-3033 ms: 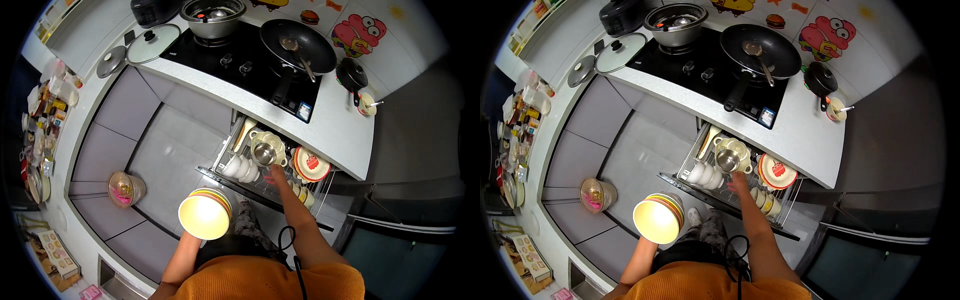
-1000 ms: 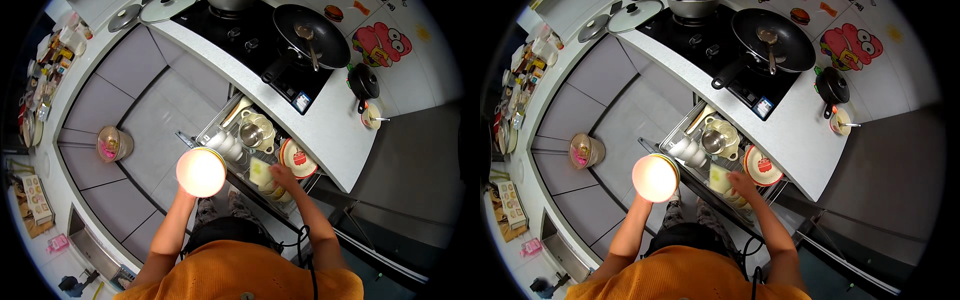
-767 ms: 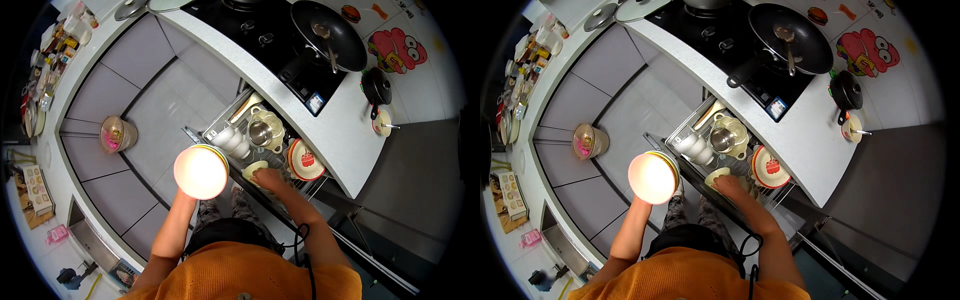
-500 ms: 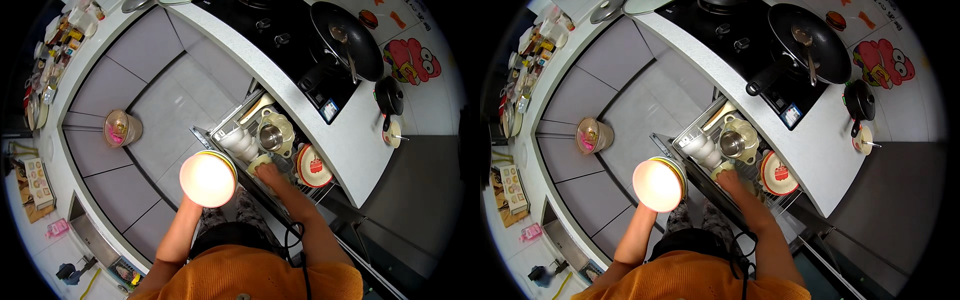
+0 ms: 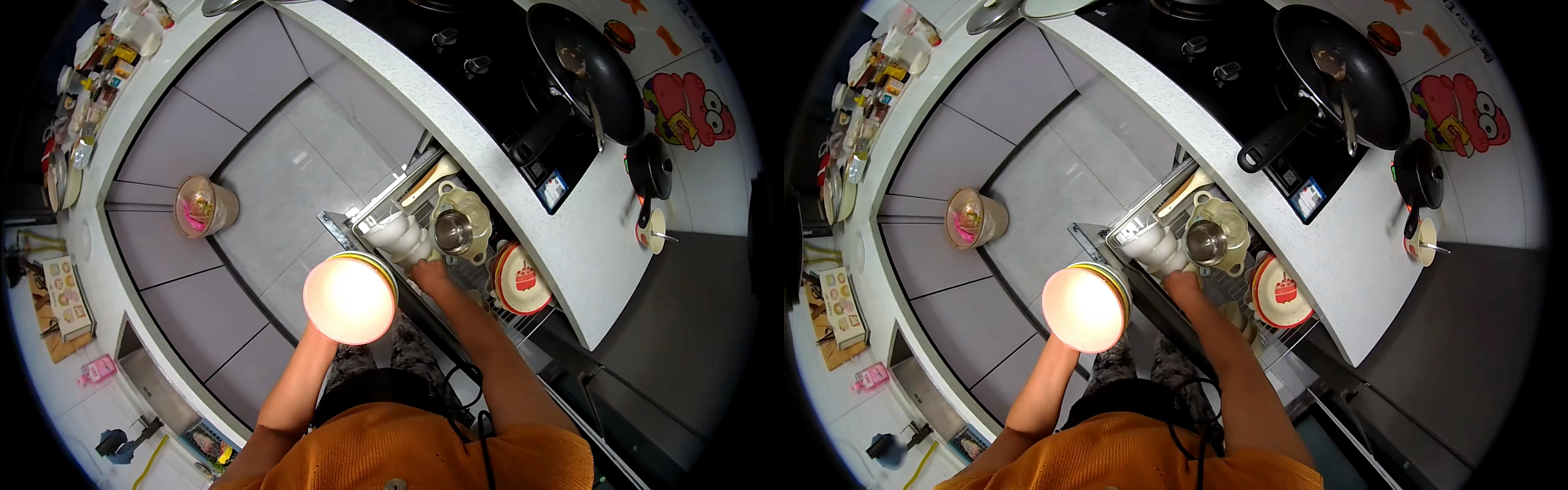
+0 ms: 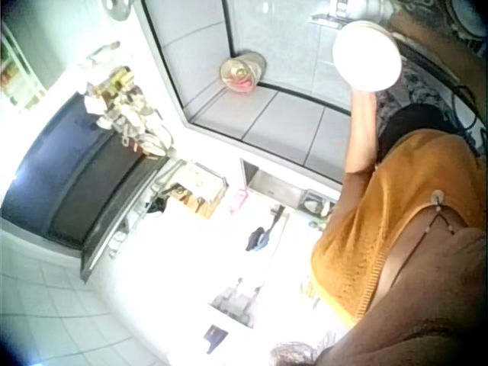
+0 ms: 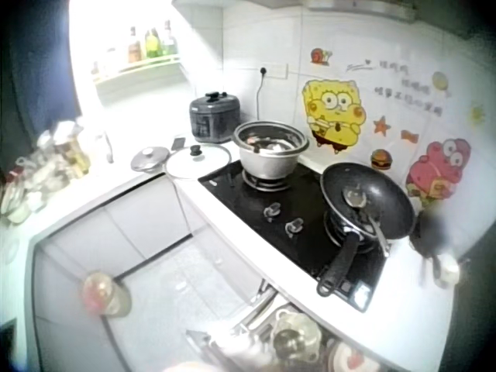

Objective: The person washes several bowls and a plate in a kitchen sink using a yellow sponge and water, then places the items into a drying rack or a drawer.

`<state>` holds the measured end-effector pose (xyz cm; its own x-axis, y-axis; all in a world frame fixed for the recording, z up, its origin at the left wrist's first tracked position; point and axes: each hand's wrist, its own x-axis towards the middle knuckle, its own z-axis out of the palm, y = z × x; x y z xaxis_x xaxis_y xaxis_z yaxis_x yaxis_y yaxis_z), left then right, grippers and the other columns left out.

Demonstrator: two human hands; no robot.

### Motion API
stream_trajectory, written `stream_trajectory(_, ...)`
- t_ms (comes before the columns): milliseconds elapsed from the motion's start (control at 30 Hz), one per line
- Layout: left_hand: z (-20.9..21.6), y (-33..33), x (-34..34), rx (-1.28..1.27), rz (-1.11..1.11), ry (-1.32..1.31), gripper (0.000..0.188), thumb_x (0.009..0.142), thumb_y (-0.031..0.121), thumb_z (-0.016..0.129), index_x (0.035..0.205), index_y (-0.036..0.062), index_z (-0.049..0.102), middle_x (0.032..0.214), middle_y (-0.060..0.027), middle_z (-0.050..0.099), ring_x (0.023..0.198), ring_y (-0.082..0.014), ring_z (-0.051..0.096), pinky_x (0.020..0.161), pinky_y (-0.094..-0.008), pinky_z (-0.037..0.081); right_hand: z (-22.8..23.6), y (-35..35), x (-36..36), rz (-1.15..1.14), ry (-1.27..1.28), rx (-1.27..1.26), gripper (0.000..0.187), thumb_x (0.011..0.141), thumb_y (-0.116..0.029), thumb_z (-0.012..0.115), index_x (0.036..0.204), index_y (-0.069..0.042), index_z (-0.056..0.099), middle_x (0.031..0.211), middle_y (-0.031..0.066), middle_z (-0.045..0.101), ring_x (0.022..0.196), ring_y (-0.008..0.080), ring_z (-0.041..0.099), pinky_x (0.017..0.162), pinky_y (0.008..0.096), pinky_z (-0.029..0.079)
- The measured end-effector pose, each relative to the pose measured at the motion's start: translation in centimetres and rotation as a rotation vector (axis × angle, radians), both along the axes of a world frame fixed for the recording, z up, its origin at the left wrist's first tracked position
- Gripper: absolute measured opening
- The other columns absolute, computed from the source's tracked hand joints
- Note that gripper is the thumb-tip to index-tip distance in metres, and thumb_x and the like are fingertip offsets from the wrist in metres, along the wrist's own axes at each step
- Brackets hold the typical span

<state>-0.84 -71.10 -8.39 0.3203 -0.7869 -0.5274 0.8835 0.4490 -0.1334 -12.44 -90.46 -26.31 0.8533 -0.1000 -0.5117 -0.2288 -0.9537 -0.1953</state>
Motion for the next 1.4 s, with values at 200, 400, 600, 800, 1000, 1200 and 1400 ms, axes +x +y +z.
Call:
stream_trajectory(200, -2.2, -0.7, -0.4, 0.004, -0.031, -0.104, 0.031, 0.086, 0.026, 0.049, 0.107, 0.0035, 0.055, 0.105, -0.0109, 0.059, 0.093, -0.0236, 0.059, 0.079, -0.039, 0.05, 8.6, -2.0, -2.2, -0.212, -0.378, 0.328, 0.015, 0.074, -0.02, 0.06, 0.086, -0.012, 0.061, 0.081, 0.0068, 0.058, 0.071, 0.0268, 0.06, 0.064, 0.0377, 0.047)
stream_trajectory(400, 1.6, -4.0, 0.0, -0.048, -0.079, -0.053, 0.029, 0.087, 0.022, 0.047, 0.106, 0.0029, 0.055, 0.105, -0.0128, 0.059, 0.092, -0.0259, 0.059, 0.079, -0.0419, 0.049, 23.2, -3.5, -2.6, -0.383, -0.795, 0.407, 0.014, 0.076, -0.02, 0.061, 0.084, -0.009, 0.059, 0.084, 0.0049, 0.059, 0.068, 0.023, 0.059, 0.056, 0.0333, 0.046)
stream_trajectory(600, 0.5, -5.3, -0.6, 0.021, -0.175, -0.048, 0.032, 0.088, 0.022, 0.04, 0.109, 0.0017, 0.053, 0.107, -0.0141, 0.058, 0.094, -0.0272, 0.058, 0.08, -0.0426, 0.049, 30.5, 1.4, -1.7, 0.069, -0.676, 0.199, 0.025, 0.073, -0.028, 0.063, 0.09, -0.011, 0.056, 0.092, 0.0024, 0.057, 0.058, 0.0168, 0.058, 0.047, 0.0276, 0.044)
stream_trajectory(800, 0.6, -6.3, -1.0, -0.028, -0.233, -0.11, 0.034, 0.089, 0.021, 0.039, 0.116, 0.0025, 0.048, 0.113, -0.0147, 0.055, 0.097, -0.0263, 0.056, 0.081, -0.0408, 0.049, 28.2, 2.9, -2.7, 0.156, -0.648, 0.122, 0.02, 0.075, -0.026, 0.06, 0.079, -0.009, 0.05, 0.074, 0.0039, 0.049, 0.051, 0.0171, 0.056, 0.042, 0.0279, 0.042)
stream_trajectory(1000, -0.3, -6.1, -1.4, -0.092, -0.249, -0.163, 0.04, 0.091, 0.018, 0.038, 0.129, 0.0068, 0.035, 0.127, -0.0103, 0.043, 0.106, -0.0218, 0.051, 0.086, -0.038, 0.047, 29.0, 3.2, -2.8, 0.113, -0.769, 0.274, 0.019, 0.075, -0.025, 0.061, 0.076, -0.008, 0.052, 0.07, 0.0047, 0.051, 0.051, 0.018, 0.055, 0.041, 0.028, 0.041)
stream_trajectory(1200, 1.3, -6.4, -1.8, -0.01, -0.229, -0.212, 0.037, 0.089, 0.025, 0.038, 0.118, 0.0025, 0.044, 0.115, -0.015, 0.05, 0.099, -0.028, 0.054, 0.083, -0.0418, 0.047, 29.8, 4.3, -4.0, -0.474, -0.587, 0.984, 0.018, 0.084, -0.023, 0.055, 0.08, -0.006, 0.053, 0.059, 0.0038, 0.055, 0.043, 0.0124, 0.05, 0.041, 0.0241, 0.038)
stream_trajectory(1400, -1.7, -6.1, -2.3, 0.075, -0.192, -0.387, 0.038, 0.088, 0.028, 0.039, 0.109, -0.0003, 0.053, 0.101, -0.0175, 0.059, 0.091, -0.0304, 0.058, 0.081, -0.0439, 0.048, 29.1, 3.8, -4.3, -1.073, -0.326, 1.655, 0.026, 0.093, -0.028, 0.037, 0.093, -0.005, 0.05, 0.045, -0.0014, 0.043, 0.036, 0.0054, 0.033, 0.039, 0.0204, 0.027)
